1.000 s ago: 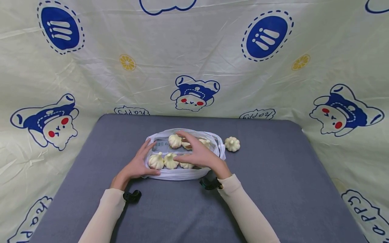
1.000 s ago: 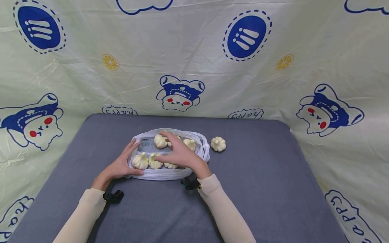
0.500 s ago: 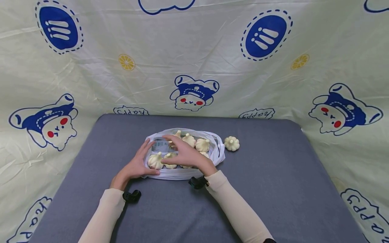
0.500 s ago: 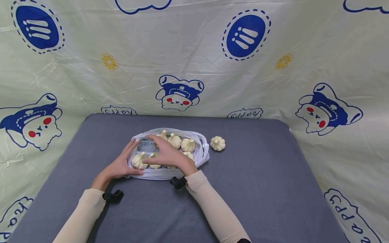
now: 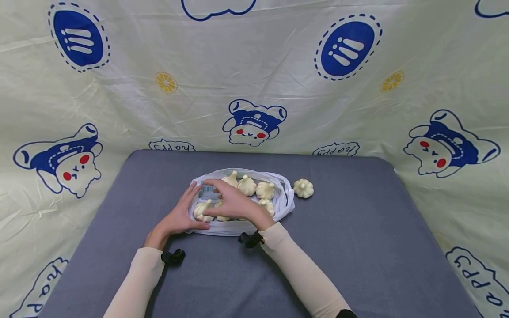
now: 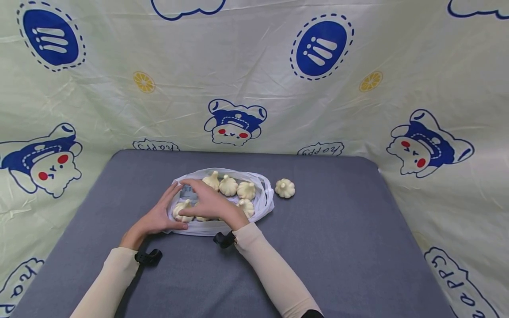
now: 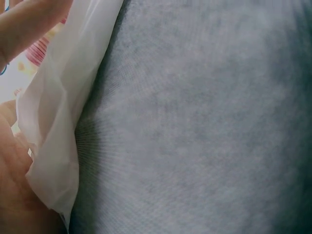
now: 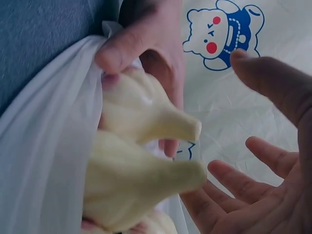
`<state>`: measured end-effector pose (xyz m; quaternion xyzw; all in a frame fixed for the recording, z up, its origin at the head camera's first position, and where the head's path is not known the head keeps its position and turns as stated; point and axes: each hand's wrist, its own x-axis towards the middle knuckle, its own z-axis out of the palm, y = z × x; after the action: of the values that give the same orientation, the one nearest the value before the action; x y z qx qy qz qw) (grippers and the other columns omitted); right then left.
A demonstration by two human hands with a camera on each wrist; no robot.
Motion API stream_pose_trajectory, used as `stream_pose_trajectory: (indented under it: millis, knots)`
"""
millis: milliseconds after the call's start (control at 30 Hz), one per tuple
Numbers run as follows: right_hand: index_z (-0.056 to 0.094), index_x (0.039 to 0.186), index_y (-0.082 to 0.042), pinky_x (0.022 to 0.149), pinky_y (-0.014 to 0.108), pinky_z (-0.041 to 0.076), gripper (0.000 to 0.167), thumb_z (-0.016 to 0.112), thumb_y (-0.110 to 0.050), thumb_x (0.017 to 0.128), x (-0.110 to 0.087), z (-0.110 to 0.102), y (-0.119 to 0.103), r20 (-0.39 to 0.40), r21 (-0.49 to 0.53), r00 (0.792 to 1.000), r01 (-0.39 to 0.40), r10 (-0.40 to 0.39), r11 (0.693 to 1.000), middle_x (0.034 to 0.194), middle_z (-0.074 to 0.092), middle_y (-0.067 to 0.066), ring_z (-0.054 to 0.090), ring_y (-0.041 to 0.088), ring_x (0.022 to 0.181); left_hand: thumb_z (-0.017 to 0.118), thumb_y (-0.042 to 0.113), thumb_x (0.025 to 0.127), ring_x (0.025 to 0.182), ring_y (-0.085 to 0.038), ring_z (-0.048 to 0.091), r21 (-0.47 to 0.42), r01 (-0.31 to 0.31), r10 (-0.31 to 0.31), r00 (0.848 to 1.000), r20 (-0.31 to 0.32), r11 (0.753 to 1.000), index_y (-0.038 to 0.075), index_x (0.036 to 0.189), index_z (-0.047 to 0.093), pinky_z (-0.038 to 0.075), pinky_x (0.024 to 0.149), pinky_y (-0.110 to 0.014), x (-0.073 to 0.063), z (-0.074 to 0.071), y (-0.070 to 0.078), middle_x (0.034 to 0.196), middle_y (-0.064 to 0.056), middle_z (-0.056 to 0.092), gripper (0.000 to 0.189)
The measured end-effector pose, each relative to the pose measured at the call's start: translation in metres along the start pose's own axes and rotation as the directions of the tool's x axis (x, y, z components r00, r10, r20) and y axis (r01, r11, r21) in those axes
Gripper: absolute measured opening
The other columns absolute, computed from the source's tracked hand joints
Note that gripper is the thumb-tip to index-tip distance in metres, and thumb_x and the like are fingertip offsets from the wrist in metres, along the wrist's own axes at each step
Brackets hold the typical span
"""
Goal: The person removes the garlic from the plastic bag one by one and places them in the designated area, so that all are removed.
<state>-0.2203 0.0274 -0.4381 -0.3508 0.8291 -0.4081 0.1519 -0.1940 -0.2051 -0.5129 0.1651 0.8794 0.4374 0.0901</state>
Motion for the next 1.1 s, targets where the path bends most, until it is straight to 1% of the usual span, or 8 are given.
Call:
stream_pose_trajectory:
  millis: [200,333,567,633,733,900,1000,1100]
  knots:
    - [0.037,0.158,-0.009,0.107,0.039,0.052,0.082,0.080,-0.026,0.091,0.005,0.007,-0.004,0.015,0.012,1.000,0.002,-0.002,1.000,0.161,0.042,0.010,0.054,0.037,0.137,0.092,0.037,0.073,0.159,-0.043,-0.003,-0.006,-0.002,0.002,1.000,-0.002,1.000,0.020,0.167,0.015,0.015,0.117,-0.077,0.000,0.001,0.000,0.175,-0.010,-0.004,0.123]
    - [0.038,0.157,-0.007,0.103,0.034,0.054,0.081,0.080,-0.024,0.091,0.009,0.011,-0.005,0.022,-0.025,1.000,0.005,-0.005,1.000,0.160,0.044,0.012,0.057,0.037,0.134,0.093,0.036,0.072,0.159,-0.043,-0.003,-0.023,-0.002,0.002,1.000,-0.005,1.000,0.017,0.167,0.016,0.014,0.117,-0.077,0.000,0.001,0.000,0.175,-0.011,-0.004,0.124]
    - [0.043,0.153,-0.004,0.109,0.042,0.050,0.077,0.082,-0.021,0.088,0.014,0.017,-0.001,0.023,-0.092,1.000,0.005,-0.003,0.996,0.150,0.054,0.020,0.058,0.035,0.132,0.093,0.035,0.072,0.159,-0.043,-0.004,-0.027,-0.001,0.001,1.000,-0.008,1.000,0.018,0.166,0.018,0.013,0.117,-0.077,0.000,0.001,0.000,0.175,-0.010,-0.004,0.122]
    - [0.045,0.152,-0.005,0.108,0.041,0.050,0.076,0.083,-0.020,0.088,0.015,0.019,0.001,0.025,-0.101,1.000,-0.004,0.006,0.995,0.146,0.058,0.021,0.059,0.034,0.131,0.093,0.035,0.072,0.159,-0.043,-0.004,-0.028,-0.001,0.001,1.000,-0.005,1.000,0.018,0.166,0.018,0.013,0.117,-0.077,0.000,0.001,-0.001,0.175,-0.009,-0.004,0.121]
    - [0.047,0.151,-0.009,0.102,0.036,0.053,0.075,0.083,-0.019,0.087,0.016,0.020,0.003,0.027,-0.107,0.999,-0.021,0.024,0.994,0.142,0.061,0.018,0.062,0.030,0.127,0.093,0.035,0.073,0.159,-0.043,-0.005,-0.034,-0.002,0.002,1.000,0.000,0.999,0.017,0.166,0.016,0.012,0.116,-0.078,0.000,0.001,0.000,0.175,-0.009,-0.005,0.122]
    - [0.049,0.149,-0.010,0.100,0.034,0.053,0.071,0.083,-0.016,0.087,0.017,0.020,0.002,0.031,-0.133,0.998,-0.041,0.046,0.990,0.141,0.063,0.017,0.063,0.027,0.127,0.094,0.033,0.073,0.158,-0.045,-0.004,-0.025,-0.021,0.021,1.000,-0.008,0.999,0.012,0.166,0.015,0.012,0.117,-0.078,0.000,0.000,0.000,0.174,-0.012,-0.004,0.124]
    - [0.049,0.149,-0.009,0.101,0.035,0.053,0.069,0.082,-0.017,0.089,0.017,0.020,0.000,0.025,-0.151,0.998,-0.052,0.057,0.987,0.142,0.062,0.017,0.063,0.028,0.126,0.094,0.033,0.072,0.158,-0.045,-0.004,-0.016,-0.018,0.018,1.000,-0.007,1.000,0.013,0.166,0.016,0.012,0.117,-0.077,0.000,0.000,-0.001,0.174,-0.012,-0.004,0.123]
    - [0.050,0.149,-0.008,0.104,0.037,0.052,0.068,0.081,-0.018,0.090,0.017,0.020,-0.006,0.003,-0.169,0.999,-0.039,0.040,0.985,0.144,0.061,0.017,0.061,0.030,0.128,0.094,0.034,0.073,0.159,-0.043,-0.004,-0.024,-0.006,0.006,1.000,-0.004,1.000,0.017,0.166,0.018,0.012,0.118,-0.076,0.000,0.000,-0.001,0.175,-0.010,-0.004,0.121]
